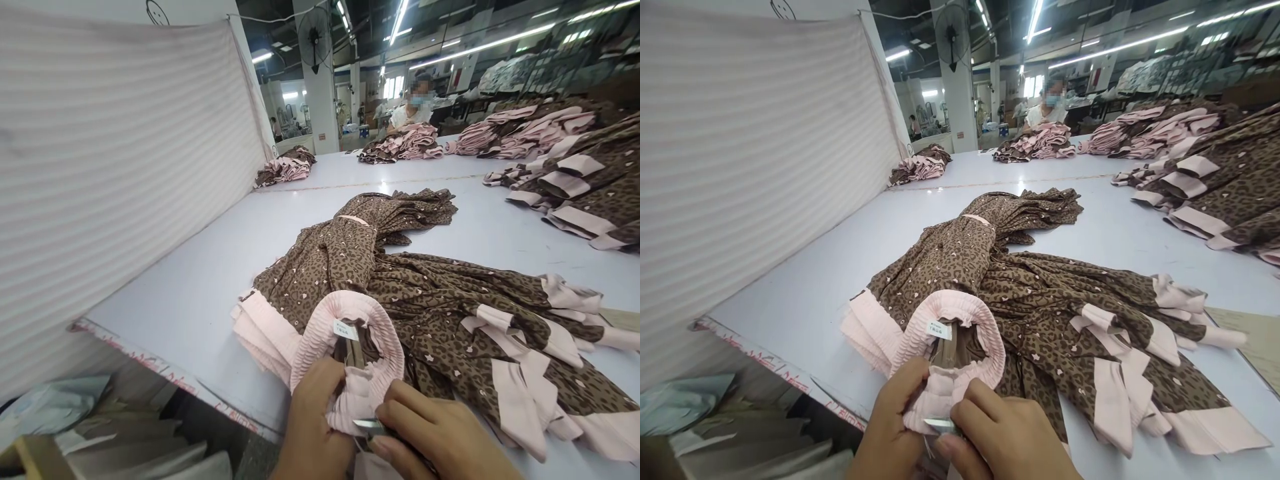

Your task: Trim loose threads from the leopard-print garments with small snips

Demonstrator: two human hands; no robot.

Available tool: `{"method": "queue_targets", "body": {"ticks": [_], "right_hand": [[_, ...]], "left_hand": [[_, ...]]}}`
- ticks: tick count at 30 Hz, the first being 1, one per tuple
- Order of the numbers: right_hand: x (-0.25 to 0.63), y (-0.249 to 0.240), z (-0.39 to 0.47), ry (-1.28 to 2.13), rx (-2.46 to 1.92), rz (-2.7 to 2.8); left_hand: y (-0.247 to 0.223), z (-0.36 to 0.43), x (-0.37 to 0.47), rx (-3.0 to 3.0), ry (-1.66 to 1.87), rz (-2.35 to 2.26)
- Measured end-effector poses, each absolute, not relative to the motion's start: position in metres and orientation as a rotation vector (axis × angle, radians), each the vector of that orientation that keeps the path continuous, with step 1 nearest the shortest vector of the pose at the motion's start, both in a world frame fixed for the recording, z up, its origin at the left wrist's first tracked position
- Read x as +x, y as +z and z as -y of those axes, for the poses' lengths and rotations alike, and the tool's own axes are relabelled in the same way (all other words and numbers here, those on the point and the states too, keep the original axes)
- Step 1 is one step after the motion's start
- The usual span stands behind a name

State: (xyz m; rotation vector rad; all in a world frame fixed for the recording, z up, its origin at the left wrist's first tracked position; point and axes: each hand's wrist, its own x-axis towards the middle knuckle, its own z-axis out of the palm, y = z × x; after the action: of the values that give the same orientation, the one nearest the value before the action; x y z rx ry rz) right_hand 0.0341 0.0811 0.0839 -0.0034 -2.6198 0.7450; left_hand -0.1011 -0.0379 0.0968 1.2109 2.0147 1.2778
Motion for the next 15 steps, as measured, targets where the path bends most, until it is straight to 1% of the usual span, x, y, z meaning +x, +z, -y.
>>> {"method": "queue_targets", "body": {"ticks": [6, 9, 11, 13, 15], "right_hand": [[0.03, 0.074, -0.083, 0.815, -0.034, 2.378], [0.021, 0.069, -0.083, 0.885, -0.044, 2.308], [0.016, 0.073, -0.086, 1.059, -0.047, 2.279], [0.012, 0.08, -0.094, 1.296, -0.139, 2.234], [0.006, 0.086, -0.104, 1.539, -0.291, 2.116]], "left_hand": [[0.093, 0.036, -0.096, 0.88, 1.511, -1.75], [0.094, 0.036, -0.091, 0.801, 1.61, -1.775], [0.097, 0.037, -0.093, 0.869, 1.688, -1.971], [0.1, 0.037, -0.101, 1.059, 1.639, -2.089], [0.102, 0.035, -0.112, 1.122, 1.487, -1.973]]}}
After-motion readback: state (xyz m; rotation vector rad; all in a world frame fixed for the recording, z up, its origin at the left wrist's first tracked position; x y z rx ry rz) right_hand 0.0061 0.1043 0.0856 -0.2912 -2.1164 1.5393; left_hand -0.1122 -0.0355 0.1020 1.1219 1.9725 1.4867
